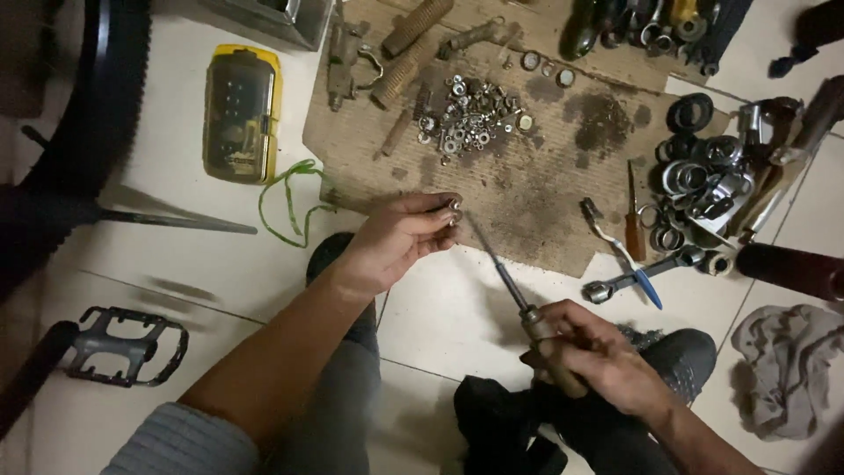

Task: Cleaning small metal bicycle components using a steel wool pad and a screwdriver for manipulation.

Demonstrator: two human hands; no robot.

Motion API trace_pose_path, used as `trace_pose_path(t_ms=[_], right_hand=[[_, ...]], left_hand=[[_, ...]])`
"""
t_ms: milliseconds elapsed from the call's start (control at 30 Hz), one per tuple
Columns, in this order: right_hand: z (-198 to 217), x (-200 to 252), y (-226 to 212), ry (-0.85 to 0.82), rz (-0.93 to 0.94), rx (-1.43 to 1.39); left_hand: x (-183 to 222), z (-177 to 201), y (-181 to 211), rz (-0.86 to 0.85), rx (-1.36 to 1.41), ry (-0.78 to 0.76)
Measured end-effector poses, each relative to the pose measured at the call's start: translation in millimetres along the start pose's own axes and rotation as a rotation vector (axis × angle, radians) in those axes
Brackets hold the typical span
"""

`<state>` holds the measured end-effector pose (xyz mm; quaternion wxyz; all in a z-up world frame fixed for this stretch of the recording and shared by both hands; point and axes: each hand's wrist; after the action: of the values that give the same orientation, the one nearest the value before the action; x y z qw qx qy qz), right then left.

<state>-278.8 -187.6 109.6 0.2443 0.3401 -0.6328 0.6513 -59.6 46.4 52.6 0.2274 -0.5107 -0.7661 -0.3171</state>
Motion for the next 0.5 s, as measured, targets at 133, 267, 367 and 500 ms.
trace_pose_path(t_ms=[133, 267, 367, 500], right_hand=[[1, 4, -6, 0.063, 0.018, 0.031], [-1, 10, -18, 0.134, -0.059, 0.046], [-2, 9, -11, 0.160, 0.047, -0.029], [1, 9, -9, 0.199, -0.045, -0.137]], left_hand=[[0, -2, 3, -0.058, -0.028, 0.005], [-1, 1, 3, -0.041, -0.023, 0.004], [-3, 6, 3, -0.042, -0.002, -0.036], [0, 2, 5, -0.065, 0.007, -0.026]])
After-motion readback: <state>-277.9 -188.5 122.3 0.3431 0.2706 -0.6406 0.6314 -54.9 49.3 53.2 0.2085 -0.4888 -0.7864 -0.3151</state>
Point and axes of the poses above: each hand's wrist, its own x-axis away from the middle knuckle, its own z-axis out of the back of the hand, y = z × x, and after that the axes turned 11 degrees about x, right-handed
